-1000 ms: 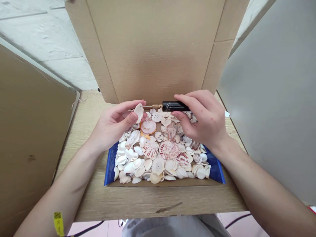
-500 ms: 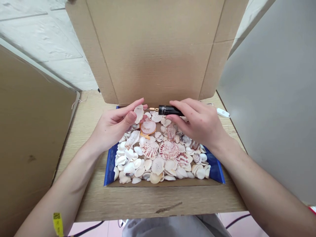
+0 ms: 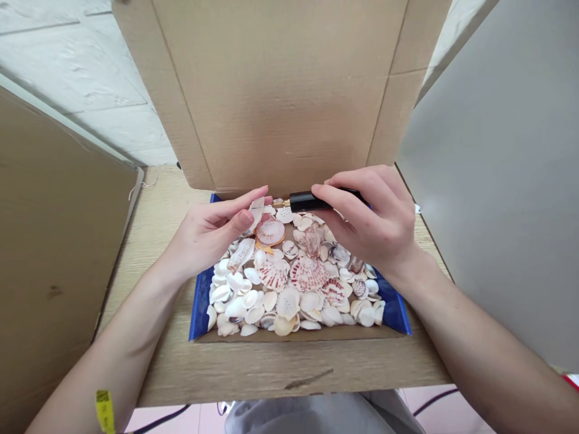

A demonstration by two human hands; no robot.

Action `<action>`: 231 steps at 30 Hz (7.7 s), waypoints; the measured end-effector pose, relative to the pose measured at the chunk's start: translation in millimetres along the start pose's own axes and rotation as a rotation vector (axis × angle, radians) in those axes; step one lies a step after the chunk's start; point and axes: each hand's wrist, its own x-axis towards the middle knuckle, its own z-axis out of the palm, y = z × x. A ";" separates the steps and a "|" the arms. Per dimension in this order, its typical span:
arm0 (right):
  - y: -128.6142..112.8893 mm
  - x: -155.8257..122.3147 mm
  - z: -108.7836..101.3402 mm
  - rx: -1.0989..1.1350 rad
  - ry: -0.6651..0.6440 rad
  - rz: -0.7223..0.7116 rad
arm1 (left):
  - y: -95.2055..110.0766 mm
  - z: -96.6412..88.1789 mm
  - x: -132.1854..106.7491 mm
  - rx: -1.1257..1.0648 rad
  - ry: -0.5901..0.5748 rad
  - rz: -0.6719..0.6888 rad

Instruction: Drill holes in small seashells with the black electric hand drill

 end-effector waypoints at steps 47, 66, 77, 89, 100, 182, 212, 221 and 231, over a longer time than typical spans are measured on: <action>0.2 -4.0 2.5 0.053 -0.152 0.013 | -4.0 -1.2 0.6 -0.039 0.039 -0.015; 1.0 -0.4 -0.6 0.034 0.068 -0.046 | -0.2 1.3 0.9 -0.057 0.011 -0.028; 0.7 -5.1 3.6 0.061 -0.152 0.013 | -3.5 -0.3 1.2 -0.039 0.030 0.005; 2.8 -3.7 0.8 0.040 -0.024 -0.023 | -0.7 1.5 0.8 -0.057 0.040 -0.024; -0.7 1.8 -2.0 0.009 -0.044 0.077 | 5.9 5.0 0.9 0.010 0.036 -0.045; 1.6 -1.5 0.6 0.066 0.029 -0.009 | 3.0 1.3 2.8 -0.186 -0.061 -0.034; 4.8 -3.8 6.2 0.074 -0.125 0.039 | 3.7 1.2 3.3 -0.247 -0.070 0.047; 4.2 -3.2 6.7 0.121 -0.192 0.084 | -0.4 0.0 3.2 -0.237 -0.073 0.073; 3.3 -3.3 5.5 0.146 -0.235 0.121 | 2.9 0.7 2.4 -0.167 -0.020 0.040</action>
